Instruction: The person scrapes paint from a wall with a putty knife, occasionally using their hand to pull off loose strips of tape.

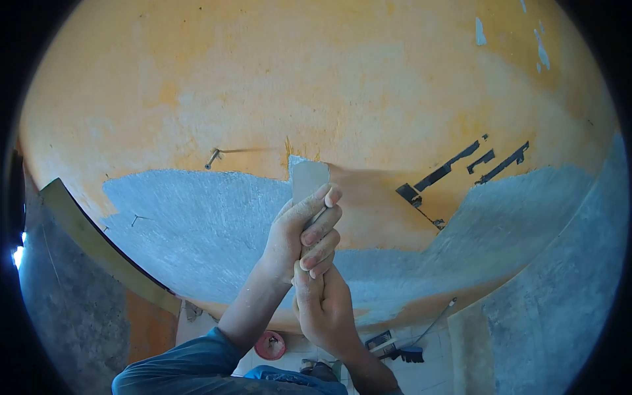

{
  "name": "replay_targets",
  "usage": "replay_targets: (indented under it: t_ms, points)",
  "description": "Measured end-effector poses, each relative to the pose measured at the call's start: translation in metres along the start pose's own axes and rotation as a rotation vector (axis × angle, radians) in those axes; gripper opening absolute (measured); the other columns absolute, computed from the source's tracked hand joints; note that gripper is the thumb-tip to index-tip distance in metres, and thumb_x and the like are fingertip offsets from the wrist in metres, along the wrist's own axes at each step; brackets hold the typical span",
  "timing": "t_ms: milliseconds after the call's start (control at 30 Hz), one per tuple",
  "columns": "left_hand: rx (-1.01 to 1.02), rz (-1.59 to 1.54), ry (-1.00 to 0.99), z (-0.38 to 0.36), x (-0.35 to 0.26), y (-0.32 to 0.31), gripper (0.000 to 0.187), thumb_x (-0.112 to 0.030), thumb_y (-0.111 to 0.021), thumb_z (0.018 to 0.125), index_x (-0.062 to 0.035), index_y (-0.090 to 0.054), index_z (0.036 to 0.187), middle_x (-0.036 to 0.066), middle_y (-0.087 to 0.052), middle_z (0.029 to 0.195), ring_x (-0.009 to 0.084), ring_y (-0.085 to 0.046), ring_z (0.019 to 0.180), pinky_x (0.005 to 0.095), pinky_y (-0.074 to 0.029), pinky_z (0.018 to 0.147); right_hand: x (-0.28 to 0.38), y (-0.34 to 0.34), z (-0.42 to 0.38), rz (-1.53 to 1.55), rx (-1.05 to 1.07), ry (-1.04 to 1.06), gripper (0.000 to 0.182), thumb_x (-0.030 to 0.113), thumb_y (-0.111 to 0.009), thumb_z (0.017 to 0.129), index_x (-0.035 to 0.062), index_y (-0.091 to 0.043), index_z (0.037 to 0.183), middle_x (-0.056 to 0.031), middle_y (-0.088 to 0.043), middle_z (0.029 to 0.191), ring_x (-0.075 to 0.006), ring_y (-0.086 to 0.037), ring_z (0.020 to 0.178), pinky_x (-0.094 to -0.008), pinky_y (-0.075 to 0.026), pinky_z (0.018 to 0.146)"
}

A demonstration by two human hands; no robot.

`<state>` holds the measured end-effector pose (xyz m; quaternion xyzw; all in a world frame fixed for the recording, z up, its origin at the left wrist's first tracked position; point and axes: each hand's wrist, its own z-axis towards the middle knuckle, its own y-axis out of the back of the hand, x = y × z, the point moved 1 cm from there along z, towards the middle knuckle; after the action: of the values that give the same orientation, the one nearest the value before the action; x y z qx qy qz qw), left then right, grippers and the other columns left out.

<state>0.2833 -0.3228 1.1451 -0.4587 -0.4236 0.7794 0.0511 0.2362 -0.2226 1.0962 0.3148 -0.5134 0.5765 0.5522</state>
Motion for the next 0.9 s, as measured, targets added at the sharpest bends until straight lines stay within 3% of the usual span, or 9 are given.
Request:
replay_targets:
  t_ms: [500, 600, 700, 800, 833, 900]
  points:
    - [-0.046, 0.140, -0.039, 0.000, 0.001, 0.009, 0.026, -0.033, -0.039, 0.103, -0.0097, -0.047, 0.093, -0.004, -0.031, 0.051, 0.0073, -0.032, 0.031, 0.0222, -0.033, 0.027, -0.018, 0.006, 0.006, 0.003, -0.010, 0.019, 0.019, 0.016, -0.046, 0.101, -0.0015, -0.049, 0.106, 0.0004, -0.049, 0.070, -0.0037, -0.046, 0.059, -0.0223, -0.037, 0.050]
    - [0.031, 0.283, -0.051, -0.001, 0.013, 0.034, 0.030, -0.036, -0.037, 0.104, -0.0095, -0.049, 0.097, -0.001, -0.045, 0.056, 0.0080, -0.040, 0.037, 0.0220, -0.037, 0.036, -0.046, 0.020, 0.005, -0.067, 0.021, 0.023, 0.022, 0.019, -0.050, 0.099, -0.0006, -0.051, 0.109, -0.0032, -0.054, 0.071, -0.0062, -0.051, 0.059, -0.0234, -0.040, 0.052]
    - [0.049, 0.557, -0.148, -0.001, 0.021, 0.059, 0.036, -0.038, -0.036, 0.104, -0.0047, -0.051, 0.102, 0.008, -0.059, 0.070, 0.0146, -0.056, 0.053, 0.0277, -0.050, 0.055, -0.061, 0.048, 0.007, -0.518, -0.030, 0.043, 0.027, 0.020, -0.059, 0.094, -0.0003, -0.054, 0.111, -0.0088, -0.061, 0.080, -0.0132, -0.058, 0.065, -0.0263, -0.044, 0.055]
    - [0.044, 0.674, -0.270, -0.011, 0.033, 0.085, 0.042, -0.039, -0.035, 0.104, -0.0014, -0.053, 0.111, 0.016, -0.064, 0.100, 0.0188, -0.064, 0.075, 0.0319, -0.052, 0.073, -0.074, 0.073, 0.006, -0.909, -0.117, 0.388, 0.033, 0.019, -0.066, 0.087, -0.0004, -0.056, 0.112, -0.0123, -0.065, 0.091, -0.0207, -0.062, 0.074, -0.0286, -0.047, 0.057]
    - [0.040, 0.733, -0.228, -0.019, 0.036, 0.093, 0.044, -0.040, -0.034, 0.104, -0.0017, -0.053, 0.114, 0.015, -0.062, 0.105, 0.0185, -0.063, 0.082, 0.0323, -0.051, 0.078, -0.076, 0.078, 0.003, -0.908, -0.158, 0.420, 0.031, 0.014, -0.065, 0.085, -0.0009, -0.057, 0.110, -0.0138, -0.065, 0.096, -0.0260, -0.062, 0.083, -0.0321, -0.049, 0.060]
    - [0.028, 0.834, -0.152, -0.034, 0.039, 0.103, 0.046, -0.040, -0.032, 0.104, -0.0018, -0.053, 0.121, 0.014, -0.059, 0.115, 0.0193, -0.059, 0.098, 0.0341, -0.046, 0.088, -0.090, 0.095, 0.003, -0.985, -0.182, 0.592, 0.030, 0.012, -0.064, 0.085, -0.0018, -0.056, 0.110, -0.0155, -0.064, 0.099, -0.0288, -0.062, 0.086, -0.0346, -0.050, 0.066]
